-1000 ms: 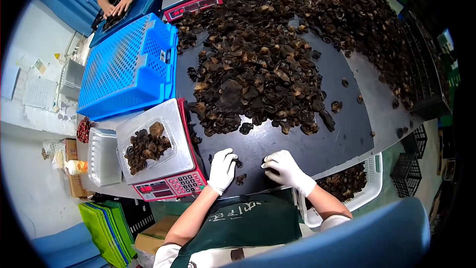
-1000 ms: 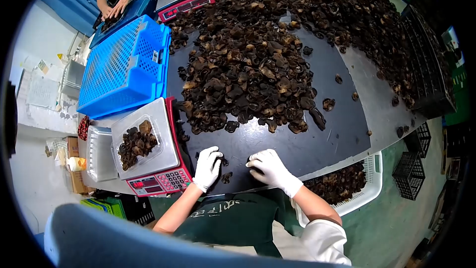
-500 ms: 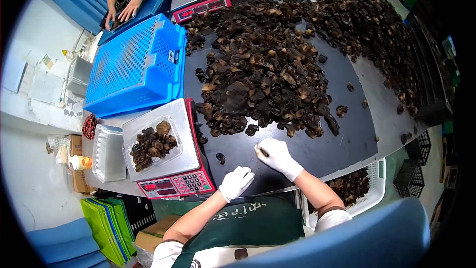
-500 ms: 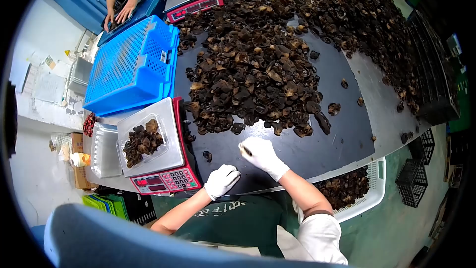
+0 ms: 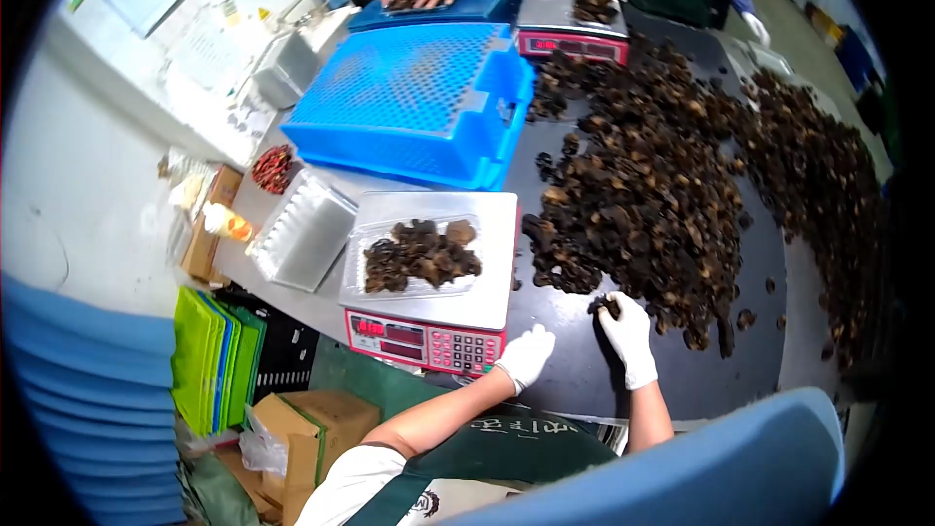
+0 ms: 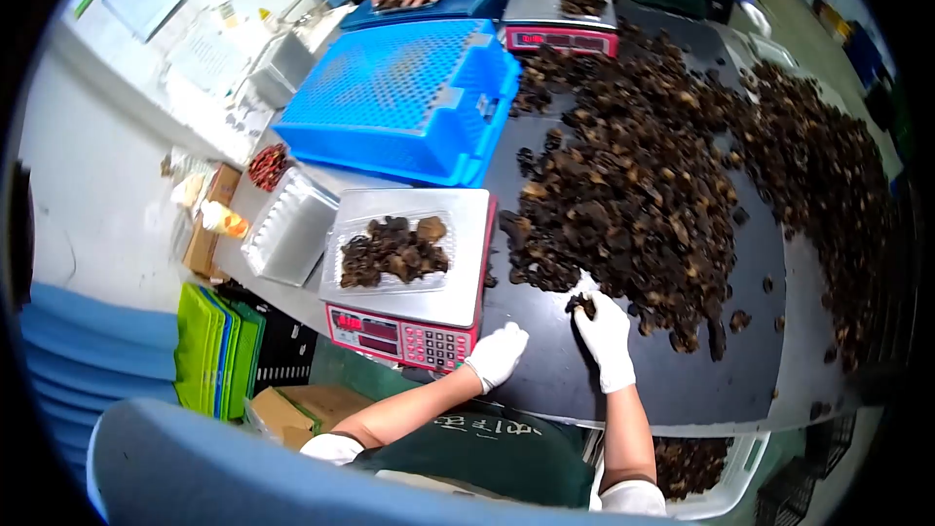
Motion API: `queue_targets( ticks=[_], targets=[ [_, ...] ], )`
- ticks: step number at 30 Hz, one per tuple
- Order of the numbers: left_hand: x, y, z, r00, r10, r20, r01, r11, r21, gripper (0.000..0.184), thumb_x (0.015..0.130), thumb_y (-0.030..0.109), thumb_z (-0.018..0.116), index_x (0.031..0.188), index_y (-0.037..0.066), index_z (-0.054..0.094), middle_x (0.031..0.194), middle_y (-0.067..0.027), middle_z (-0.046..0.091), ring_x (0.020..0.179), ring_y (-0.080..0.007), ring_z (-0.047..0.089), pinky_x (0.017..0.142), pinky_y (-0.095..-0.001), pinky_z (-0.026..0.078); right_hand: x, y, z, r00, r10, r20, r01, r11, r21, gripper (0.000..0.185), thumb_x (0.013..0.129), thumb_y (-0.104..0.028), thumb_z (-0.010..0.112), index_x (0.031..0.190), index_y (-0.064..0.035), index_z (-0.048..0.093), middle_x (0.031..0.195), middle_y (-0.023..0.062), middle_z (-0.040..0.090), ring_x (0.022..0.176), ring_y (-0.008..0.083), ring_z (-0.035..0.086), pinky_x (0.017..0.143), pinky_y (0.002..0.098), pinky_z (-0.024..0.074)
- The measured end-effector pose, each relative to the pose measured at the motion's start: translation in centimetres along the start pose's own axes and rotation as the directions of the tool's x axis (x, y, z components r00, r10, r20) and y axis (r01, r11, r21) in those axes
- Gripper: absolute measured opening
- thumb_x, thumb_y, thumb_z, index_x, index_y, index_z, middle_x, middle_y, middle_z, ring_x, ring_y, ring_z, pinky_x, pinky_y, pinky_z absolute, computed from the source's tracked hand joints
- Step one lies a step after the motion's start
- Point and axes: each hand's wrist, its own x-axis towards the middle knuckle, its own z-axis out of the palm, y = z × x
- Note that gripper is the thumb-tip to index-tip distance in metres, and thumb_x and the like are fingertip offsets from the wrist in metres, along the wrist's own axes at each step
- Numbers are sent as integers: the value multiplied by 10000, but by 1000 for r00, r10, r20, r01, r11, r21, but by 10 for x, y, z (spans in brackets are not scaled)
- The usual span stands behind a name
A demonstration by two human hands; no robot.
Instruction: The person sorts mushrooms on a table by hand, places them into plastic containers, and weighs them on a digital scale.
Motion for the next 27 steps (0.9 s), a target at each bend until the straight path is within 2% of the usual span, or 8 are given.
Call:
queue_targets(
  ticks=[2,5,9,13,16,18,22,27],
  targets=[
    [-12,-8,6,965,210,-157,-245,936,-254,105,844,58,525,948,44,533,897,-160,544,824,-339,598,746,-417,504,7,-24,1,999,-37,36,28,975,218,150,803,-136,680,927,-51,668,864,113,687,790,251,674,738,327,524],
    [-31,3,-63,979,107,-174,-192,774,-603,97,867,65,579,962,46,583,919,-108,582,866,-302,610,783,-348,500,20,-89,-1,965,-248,80,194,889,414,198,798,-71,671,993,-41,673,878,96,694,819,200,683,762,297,527],
    [-50,-40,-169,765,-84,-639,-346,784,-516,83,816,-21,626,878,35,632,835,-83,625,814,-222,626,768,-342,502,41,-173,20,862,-484,148,385,818,428,259,776,-100,698,1031,-55,677,915,114,692,817,236,691,750,301,540],
    [-63,-142,-195,560,-409,-721,-114,824,-555,111,874,-41,524,943,12,594,916,-84,601,867,-186,593,833,-310,479,64,-249,63,660,-742,122,677,657,332,277,801,-173,677,1065,-92,652,887,93,647,821,266,643,763,370,503],
    [-51,-198,-189,599,-452,-661,-26,815,-579,224,894,-13,506,1097,5,598,942,-91,611,930,-189,587,882,-304,468,73,-285,94,569,-778,267,739,626,248,314,800,-237,672,1085,-114,629,951,93,618,885,277,588,854,422,439],
    [-47,-215,-187,732,-390,-558,174,900,-400,321,932,99,500,1229,-6,561,1105,-187,627,1036,-311,598,929,-388,461,77,-290,121,491,-810,320,839,539,76,458,752,-338,703,1154,-135,618,1138,117,577,1062,328,508,926,446,406],
    [-63,-215,-205,812,-356,-463,148,892,-427,420,968,169,439,1346,-8,486,1253,-243,562,1168,-375,532,1022,-424,400,77,-297,108,524,-753,399,796,599,86,635,689,-425,744,1243,-151,598,1252,111,552,1169,321,475,1021,444,349],
    [-86,-217,-239,868,-307,-392,92,873,-479,459,998,198,405,1415,7,404,1363,-220,478,1275,-344,457,1084,-390,342,83,-290,57,701,-667,255,583,741,334,565,690,-235,795,1172,-10,606,1218,161,595,1151,314,558,1004,397,426]
  ],
)
